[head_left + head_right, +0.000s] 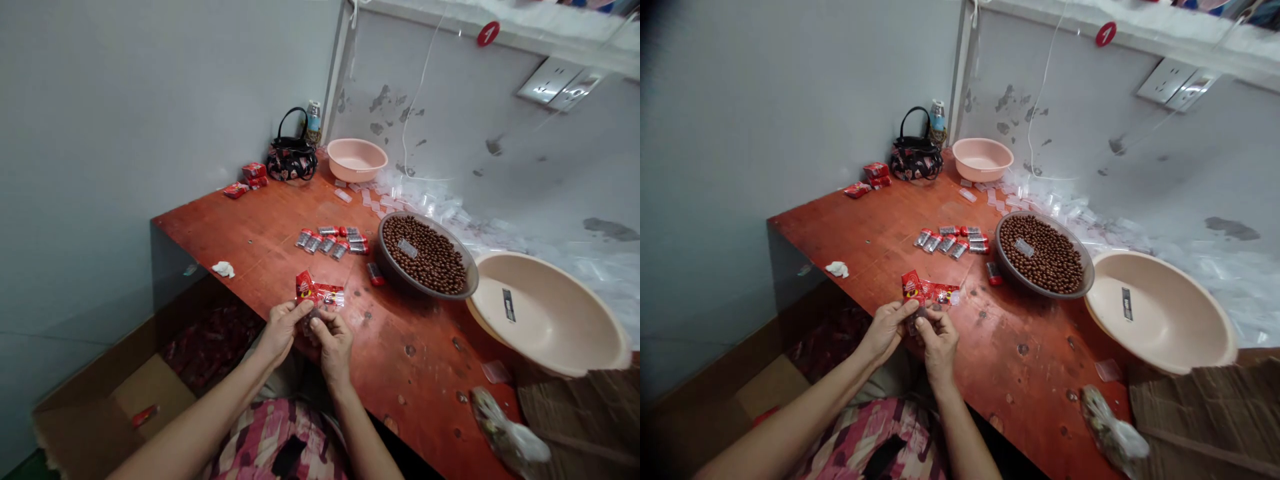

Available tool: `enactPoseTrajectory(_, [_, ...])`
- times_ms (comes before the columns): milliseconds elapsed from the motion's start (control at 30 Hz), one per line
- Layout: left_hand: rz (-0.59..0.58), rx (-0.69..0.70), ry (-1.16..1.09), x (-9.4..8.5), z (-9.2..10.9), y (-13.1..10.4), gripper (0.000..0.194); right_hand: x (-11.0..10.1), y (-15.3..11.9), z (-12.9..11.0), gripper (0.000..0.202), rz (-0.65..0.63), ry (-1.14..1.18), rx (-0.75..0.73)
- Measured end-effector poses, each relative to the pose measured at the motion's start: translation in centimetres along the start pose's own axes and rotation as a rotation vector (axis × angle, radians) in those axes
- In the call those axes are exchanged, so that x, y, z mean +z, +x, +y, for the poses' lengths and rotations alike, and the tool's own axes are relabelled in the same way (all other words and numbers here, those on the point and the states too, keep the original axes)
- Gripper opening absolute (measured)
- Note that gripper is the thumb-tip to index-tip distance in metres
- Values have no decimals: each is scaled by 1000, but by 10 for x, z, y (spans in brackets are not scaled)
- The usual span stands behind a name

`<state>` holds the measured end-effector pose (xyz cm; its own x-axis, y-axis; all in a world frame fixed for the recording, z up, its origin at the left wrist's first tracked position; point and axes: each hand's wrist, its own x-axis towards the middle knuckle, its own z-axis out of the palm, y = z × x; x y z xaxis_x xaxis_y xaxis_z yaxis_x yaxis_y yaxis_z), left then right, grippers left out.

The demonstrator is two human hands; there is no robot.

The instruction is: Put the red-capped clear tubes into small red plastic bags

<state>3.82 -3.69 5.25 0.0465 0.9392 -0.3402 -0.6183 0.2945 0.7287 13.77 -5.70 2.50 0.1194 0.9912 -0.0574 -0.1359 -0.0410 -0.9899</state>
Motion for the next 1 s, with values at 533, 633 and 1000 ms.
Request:
enactPoseTrajectory(533, [28,5,3,-4,-8,-3,20,-2,2,6,16,-9,153,149])
enactPoseTrajectory(633, [-59,-56,-42,-7,-5,-5,19,-2,6,12,16,-17,296,225])
enactPoseTrajectory(1000, [0,-32,-28,-6,-11,-4,19,0,-5,2,18,15,1,39])
